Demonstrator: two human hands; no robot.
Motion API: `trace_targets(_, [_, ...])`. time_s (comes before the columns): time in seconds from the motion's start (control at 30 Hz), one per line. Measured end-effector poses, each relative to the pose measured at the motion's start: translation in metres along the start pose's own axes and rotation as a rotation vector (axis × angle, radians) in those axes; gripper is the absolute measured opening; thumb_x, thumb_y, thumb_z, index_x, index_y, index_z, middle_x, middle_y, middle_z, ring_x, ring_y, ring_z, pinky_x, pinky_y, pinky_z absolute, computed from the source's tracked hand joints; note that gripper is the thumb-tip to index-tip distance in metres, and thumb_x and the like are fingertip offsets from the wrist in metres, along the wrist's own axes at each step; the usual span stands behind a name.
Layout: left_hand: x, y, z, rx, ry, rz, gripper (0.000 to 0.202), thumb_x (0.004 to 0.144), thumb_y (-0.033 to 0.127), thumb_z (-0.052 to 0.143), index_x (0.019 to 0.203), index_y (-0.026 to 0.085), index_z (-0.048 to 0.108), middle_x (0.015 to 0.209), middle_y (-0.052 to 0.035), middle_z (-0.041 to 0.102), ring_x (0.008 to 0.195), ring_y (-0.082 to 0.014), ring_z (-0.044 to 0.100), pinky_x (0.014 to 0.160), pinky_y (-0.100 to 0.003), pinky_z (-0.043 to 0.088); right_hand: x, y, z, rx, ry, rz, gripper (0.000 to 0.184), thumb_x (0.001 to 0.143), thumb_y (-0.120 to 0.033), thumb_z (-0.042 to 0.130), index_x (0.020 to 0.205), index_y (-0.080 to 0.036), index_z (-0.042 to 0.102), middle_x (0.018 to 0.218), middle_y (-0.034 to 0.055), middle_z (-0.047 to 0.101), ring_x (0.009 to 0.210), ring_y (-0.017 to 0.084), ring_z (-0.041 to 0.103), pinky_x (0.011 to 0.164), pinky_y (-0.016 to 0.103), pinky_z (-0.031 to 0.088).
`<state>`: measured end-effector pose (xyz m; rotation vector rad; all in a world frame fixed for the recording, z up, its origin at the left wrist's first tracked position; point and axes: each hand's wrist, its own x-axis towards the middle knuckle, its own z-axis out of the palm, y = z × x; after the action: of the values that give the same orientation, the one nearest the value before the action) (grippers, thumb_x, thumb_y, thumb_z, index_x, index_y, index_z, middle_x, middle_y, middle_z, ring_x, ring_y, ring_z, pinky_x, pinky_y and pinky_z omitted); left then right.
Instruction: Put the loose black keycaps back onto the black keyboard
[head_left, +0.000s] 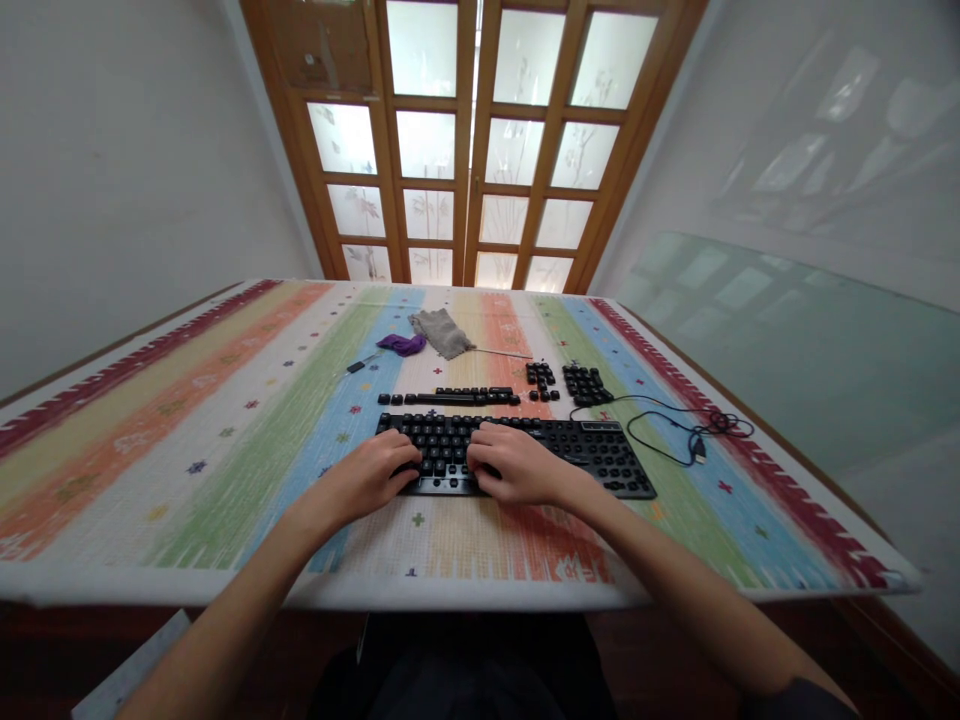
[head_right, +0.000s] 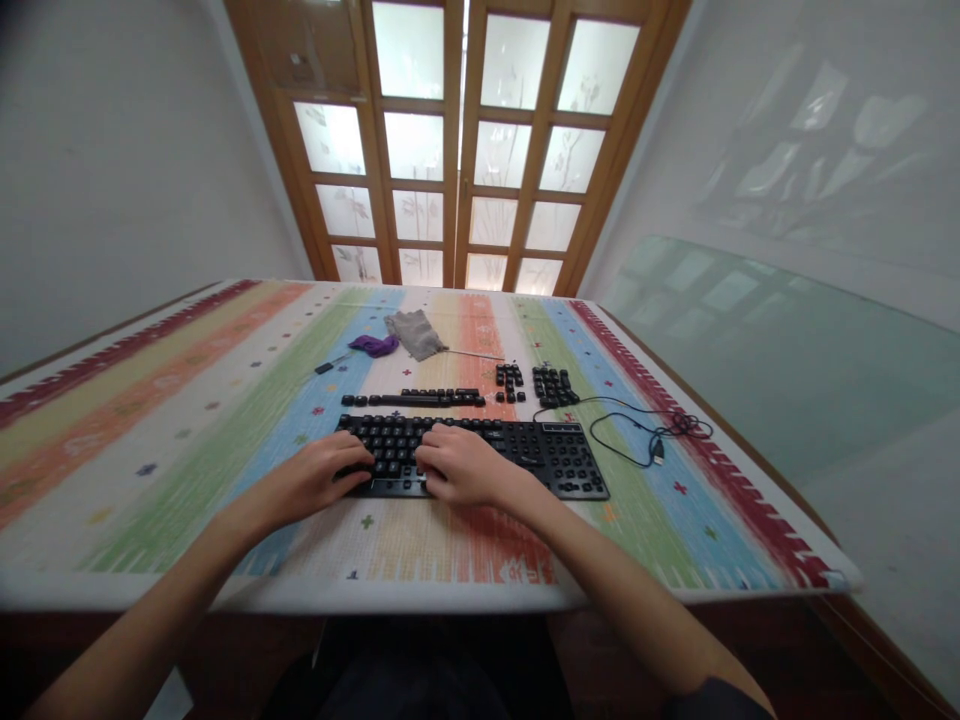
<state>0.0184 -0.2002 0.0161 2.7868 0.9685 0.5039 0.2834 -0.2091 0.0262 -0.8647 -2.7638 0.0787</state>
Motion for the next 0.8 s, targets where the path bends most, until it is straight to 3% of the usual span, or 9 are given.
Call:
trace_targets(0.23, [-0.004,-0.001,0.002,-0.049,0.038,-0.017,0.010,0.090,0.011,0.059,0.094,0.016,0.066,0.091,-0.0052,0.065,0.086,-0.0188,0.062,0.078,-0.032,0.053,0.023,0.021,-0.003,0.116,0.123,0.088,0.011,0.081,-0.007,0.054,0.083,-0.017,0.060,0.087,0.0061,0.061,0.086,0.019,0.053,0.078,0.030,0.041])
trace_targets(0.4, [-0.006,-0.001,0.009,-0.031,0.061,-0.011,0.013,0.092,0.011,0.056,0.091,0.016,0.068,0.091,-0.0054,0.064,0.086,-0.0181,0.061,0.079,-0.032,0.053,0.052,0.049,0.002,0.134,0.199,0.238,0.009,0.080,-0.007,0.058,0.082,-0.015,0.062,0.085,0.0062,0.063,0.087,0.019,0.054,0.082,0.031,0.042])
trace_targets(0.6, [-0.005,0.000,0.018,0.021,0.140,0.030,0.029,0.095,0.008,0.049,0.074,0.015,0.068,0.090,-0.0067,0.060,0.084,-0.0175,0.055,0.075,-0.032,0.052,0.091,0.084,0.015,0.164,0.154,0.380,0.009,0.086,-0.013,0.061,0.088,-0.014,0.070,0.093,0.0078,0.070,0.091,0.020,0.060,0.086,0.032,0.043])
trace_targets(0.8, [-0.009,0.006,0.014,0.040,0.139,-0.032,0.024,0.093,0.015,0.058,0.075,0.018,0.073,0.098,-0.0072,0.063,0.095,-0.0216,0.053,0.083,-0.038,0.052,0.112,0.095,0.027,0.161,0.093,0.396,0.013,0.087,-0.016,0.063,0.086,-0.012,0.076,0.093,0.0103,0.075,0.089,0.021,0.064,0.084,0.031,0.044])
